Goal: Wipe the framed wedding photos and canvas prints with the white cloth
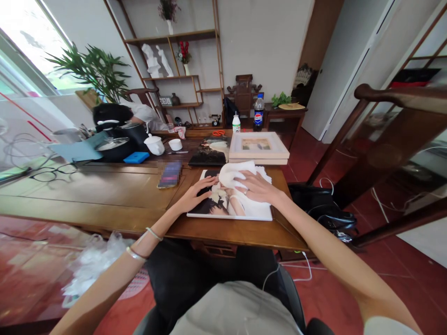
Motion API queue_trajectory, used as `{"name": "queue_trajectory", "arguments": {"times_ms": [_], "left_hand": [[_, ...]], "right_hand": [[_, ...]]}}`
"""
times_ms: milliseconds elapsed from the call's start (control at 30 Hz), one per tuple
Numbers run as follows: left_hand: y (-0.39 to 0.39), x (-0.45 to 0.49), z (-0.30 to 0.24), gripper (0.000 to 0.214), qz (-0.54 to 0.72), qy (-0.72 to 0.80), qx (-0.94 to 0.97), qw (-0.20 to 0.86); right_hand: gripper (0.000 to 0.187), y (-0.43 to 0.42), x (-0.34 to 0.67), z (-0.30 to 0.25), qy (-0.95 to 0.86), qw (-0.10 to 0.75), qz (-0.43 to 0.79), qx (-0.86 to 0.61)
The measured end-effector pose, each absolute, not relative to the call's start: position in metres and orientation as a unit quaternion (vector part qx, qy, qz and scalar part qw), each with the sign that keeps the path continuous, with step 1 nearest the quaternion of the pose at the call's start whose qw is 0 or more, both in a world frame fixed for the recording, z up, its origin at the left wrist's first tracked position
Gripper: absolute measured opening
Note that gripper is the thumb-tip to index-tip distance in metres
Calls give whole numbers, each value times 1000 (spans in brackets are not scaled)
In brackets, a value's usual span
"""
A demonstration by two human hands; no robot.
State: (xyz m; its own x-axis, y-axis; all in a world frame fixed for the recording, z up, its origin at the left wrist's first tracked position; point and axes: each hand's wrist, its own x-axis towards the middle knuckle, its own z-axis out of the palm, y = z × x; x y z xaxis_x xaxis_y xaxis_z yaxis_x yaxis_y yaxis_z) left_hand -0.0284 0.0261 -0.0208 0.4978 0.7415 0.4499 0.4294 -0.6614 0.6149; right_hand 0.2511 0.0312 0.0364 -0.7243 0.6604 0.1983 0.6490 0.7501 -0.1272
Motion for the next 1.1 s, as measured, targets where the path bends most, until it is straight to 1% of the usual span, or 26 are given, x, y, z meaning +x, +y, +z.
{"name": "queue_trajectory", "arguments": {"times_ms": [167,300,367,467,633,767,867,1000,1100], "left_hand": [[26,-28,-20,41,351,362,838,208],[26,-27,-19,41,345,359,844,201],[26,-28,-19,41,343,353,847,200],[27,-29,-20,41,344,349,848,201],[29,-31,-22,40,350,336,849,210],[28,-30,-22,39,357,341,842,216],[28,-29,-22,40,360,346,839,217],[28,-28,-22,40,357,353,838,212],[28,-29,-21,41,351,354,842,205]], "right_hand": [[27,-37,251,41,-951,103,30,-289],[26,-70,251,42,-955,95,41,-278],[27,-62,251,43,-954,91,44,-284],[31,-24,251,43,-947,98,43,-302],[41,47,251,40,-915,105,46,-387],[42,58,254,36,-908,112,36,-401],[37,33,255,37,-924,109,30,-365],[25,-25,254,42,-946,97,27,-307],[20,-62,254,43,-958,85,35,-273]]}}
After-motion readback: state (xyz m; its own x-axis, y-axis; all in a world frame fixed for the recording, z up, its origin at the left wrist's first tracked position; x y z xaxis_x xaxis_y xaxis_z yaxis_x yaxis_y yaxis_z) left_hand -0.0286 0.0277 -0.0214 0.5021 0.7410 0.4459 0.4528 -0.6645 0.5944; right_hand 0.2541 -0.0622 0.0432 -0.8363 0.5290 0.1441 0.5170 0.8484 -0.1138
